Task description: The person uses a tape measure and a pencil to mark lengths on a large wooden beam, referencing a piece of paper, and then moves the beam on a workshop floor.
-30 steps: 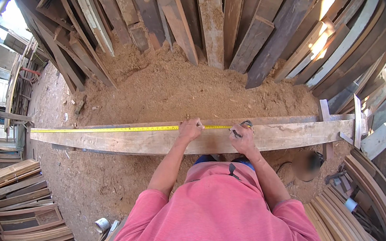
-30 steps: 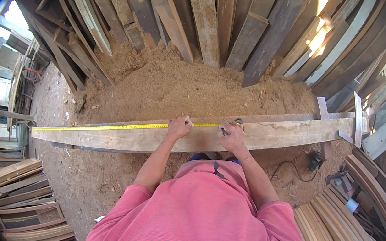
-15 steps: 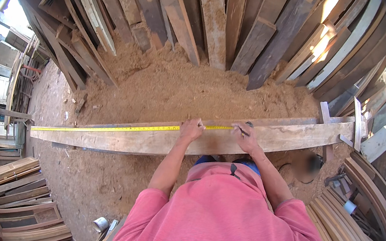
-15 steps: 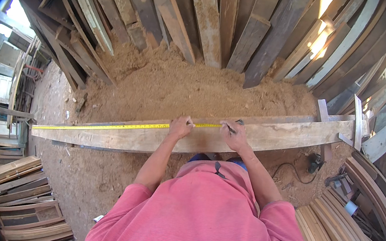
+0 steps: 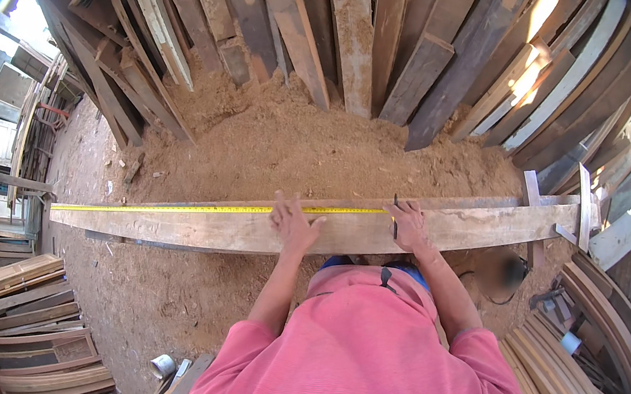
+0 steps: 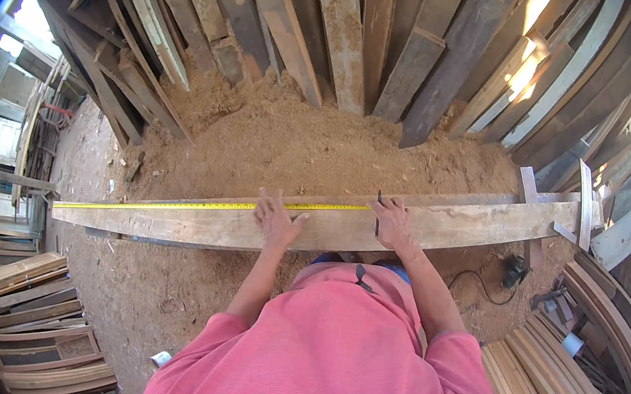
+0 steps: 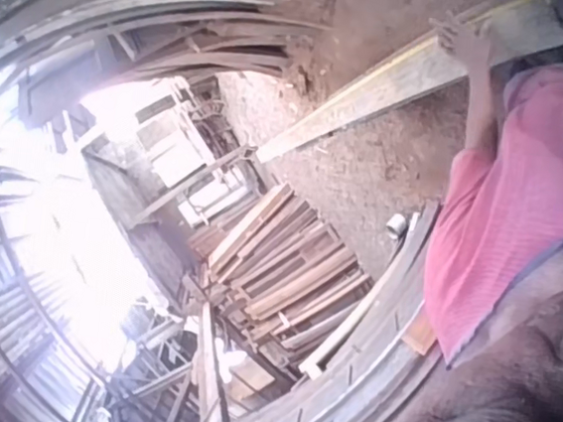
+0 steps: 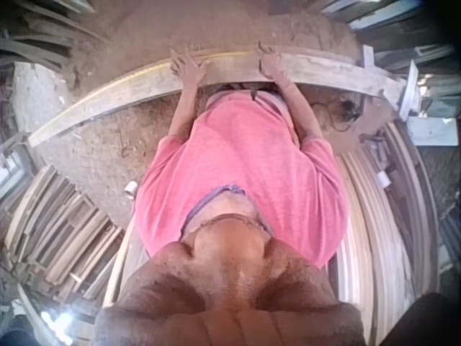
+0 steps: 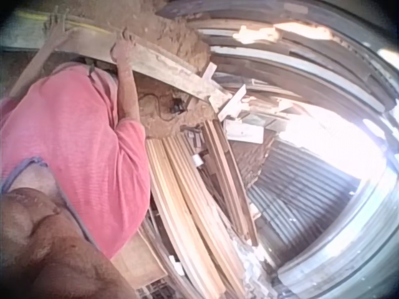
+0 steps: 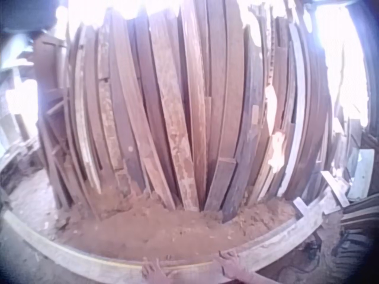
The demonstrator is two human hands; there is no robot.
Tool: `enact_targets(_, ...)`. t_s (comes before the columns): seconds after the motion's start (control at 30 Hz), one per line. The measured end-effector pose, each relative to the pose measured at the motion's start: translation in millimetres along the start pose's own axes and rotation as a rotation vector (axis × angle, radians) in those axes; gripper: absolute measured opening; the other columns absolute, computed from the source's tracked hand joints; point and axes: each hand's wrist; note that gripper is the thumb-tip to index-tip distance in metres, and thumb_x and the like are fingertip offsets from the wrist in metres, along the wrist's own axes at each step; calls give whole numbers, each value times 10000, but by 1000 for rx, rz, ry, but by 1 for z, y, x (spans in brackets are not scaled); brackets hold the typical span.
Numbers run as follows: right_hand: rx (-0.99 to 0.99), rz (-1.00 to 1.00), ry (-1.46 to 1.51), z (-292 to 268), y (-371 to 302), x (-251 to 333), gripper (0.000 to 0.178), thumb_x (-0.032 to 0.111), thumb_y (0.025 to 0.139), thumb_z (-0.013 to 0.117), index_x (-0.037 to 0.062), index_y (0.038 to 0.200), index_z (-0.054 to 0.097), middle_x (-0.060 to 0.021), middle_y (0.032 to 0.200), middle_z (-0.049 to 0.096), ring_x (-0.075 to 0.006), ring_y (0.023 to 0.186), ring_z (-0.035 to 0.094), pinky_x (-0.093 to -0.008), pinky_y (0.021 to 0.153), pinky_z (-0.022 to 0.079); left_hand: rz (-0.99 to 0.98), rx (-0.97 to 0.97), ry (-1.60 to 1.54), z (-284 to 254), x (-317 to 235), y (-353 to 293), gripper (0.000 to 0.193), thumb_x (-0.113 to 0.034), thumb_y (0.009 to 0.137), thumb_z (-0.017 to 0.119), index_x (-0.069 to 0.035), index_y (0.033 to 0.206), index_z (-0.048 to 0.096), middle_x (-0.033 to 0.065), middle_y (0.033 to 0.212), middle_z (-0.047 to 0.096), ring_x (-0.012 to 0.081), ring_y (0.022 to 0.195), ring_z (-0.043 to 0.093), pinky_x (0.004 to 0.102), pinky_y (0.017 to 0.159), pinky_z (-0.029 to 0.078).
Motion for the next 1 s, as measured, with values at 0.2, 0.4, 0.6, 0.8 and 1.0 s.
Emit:
enact_targets(0.2, 15, 8, 19, -2, 5, 6, 488, 75, 682, 608, 144, 1163, 651, -104, 1088, 630, -356, 1076, 529, -488, 889, 452, -22, -246, 70, 18, 91, -33, 779, -413, 823, 636, 38, 1396, 360, 316, 1490, 251, 511, 1357, 245, 636, 1085, 180)
enact_targets(0.4, 71, 75, 11, -11, 8, 15, 492, 74, 687, 611, 158, 1170, 653, -113, 1072, 630, -365, 1061, 537, -496, 889, 448, -54, -299, 134, 18, 85, -32, 727, -385, 804, 601, 46, 1360, 419, 321, 1433, 340, 502, 1324, 301, 628, 1080, 199)
enact_targets(0.6, 51, 40, 27, -12, 9, 15, 482, 77, 687, 606, 153, 1160, 657, -129, 1044, 628, -362, 1039, 540, -479, 878, 456, -66, -306, 156, 17, 83, -32, 728, -396, 804, 592, 3, 1390, 427, 311, 1439, 340, 498, 1318, 311, 627, 1078, 201)
enact_targets(0.8, 26, 33, 16, -3, 7, 7, 478, 78, 692, 603, 147, 1162, 652, -140, 1053, 626, -377, 1066, 534, -489, 911, 438, -77, -282, 146, 17, 80, -31, 737, -401, 808, 593, -5, 1404, 415, 307, 1452, 326, 498, 1321, 303, 629, 1080, 195)
enact_targets(1.0, 70, 60, 13, -10, 8, 15, 472, 78, 694, 605, 139, 1160, 649, -141, 1076, 624, -384, 1086, 526, -499, 922, 429, -73, -278, 145, 18, 85, -32, 752, -396, 810, 595, -8, 1420, 387, 306, 1455, 324, 497, 1323, 302, 634, 1081, 195)
Point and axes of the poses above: each hand's wrist, its own y-axis towards the middle knuckle, its own z-axis out of the palm, x = y × z
